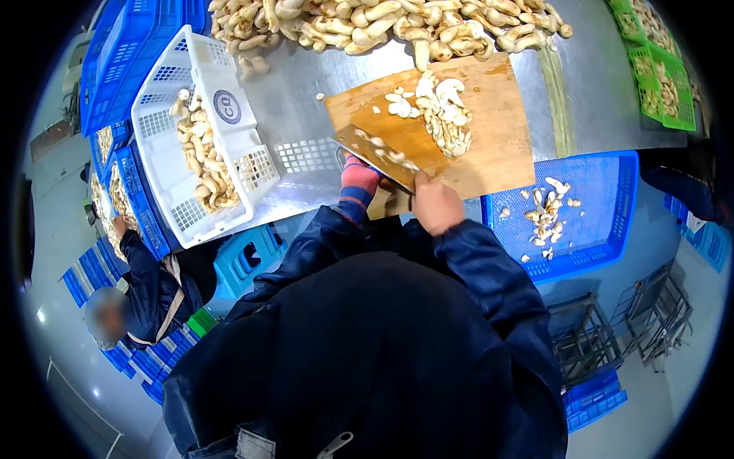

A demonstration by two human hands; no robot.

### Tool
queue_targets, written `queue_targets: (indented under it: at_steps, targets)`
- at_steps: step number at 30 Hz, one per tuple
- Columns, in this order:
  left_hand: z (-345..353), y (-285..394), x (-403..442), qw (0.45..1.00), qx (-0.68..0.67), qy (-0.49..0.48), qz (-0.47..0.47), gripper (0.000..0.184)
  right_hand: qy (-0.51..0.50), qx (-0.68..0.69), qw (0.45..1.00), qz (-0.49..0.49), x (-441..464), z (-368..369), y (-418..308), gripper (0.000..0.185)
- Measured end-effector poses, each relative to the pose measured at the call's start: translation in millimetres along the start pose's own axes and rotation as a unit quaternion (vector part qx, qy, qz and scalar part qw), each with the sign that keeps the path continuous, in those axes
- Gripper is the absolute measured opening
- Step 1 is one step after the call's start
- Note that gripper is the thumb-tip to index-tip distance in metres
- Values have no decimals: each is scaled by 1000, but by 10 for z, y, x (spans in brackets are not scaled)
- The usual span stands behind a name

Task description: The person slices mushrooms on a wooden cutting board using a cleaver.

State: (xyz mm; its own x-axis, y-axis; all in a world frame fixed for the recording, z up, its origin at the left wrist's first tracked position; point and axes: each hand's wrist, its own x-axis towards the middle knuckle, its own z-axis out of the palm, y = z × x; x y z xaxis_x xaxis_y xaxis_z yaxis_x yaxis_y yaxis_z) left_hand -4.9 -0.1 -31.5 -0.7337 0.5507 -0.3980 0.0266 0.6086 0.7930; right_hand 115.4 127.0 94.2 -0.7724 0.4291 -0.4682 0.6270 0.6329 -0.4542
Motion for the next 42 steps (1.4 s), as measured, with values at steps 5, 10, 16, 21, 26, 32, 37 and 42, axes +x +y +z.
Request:
queue_targets:
  at_steps: [5,10,16,21,26,32,37,42]
  targets:
    - [-168,312,-73,970,224,-46,82,31,-16,18,999,-22,-191,-283,-74,20]
    - [-156,305,4,986,125,-111,-10,28,-57,22,997,44,-604,-532,-41,18]
    - [-164,390,-38,999,-20,-16,-23,31,-62,26,996,53,-519,-464,-74,14]
    - [-175,479,-66,991,-55,55,-106,47,2,48,999,-11,208,84,-86,19]
    - [-361,282,-64,927,-308,-80,-196,44,-76,142,986,32,449,-63,60,24]
    - [-953,394,-216,774,-560,-266,-124,53,14,240,960,147,115,-94,563,25]
    - [-1490,689,-371,843,-491,-201,-88,59,70,202,966,143,55,-70,405,27]
    - [-2131,539,-468,731,-681,-44,22,60,86,186,970,133,43,-51,382,30]
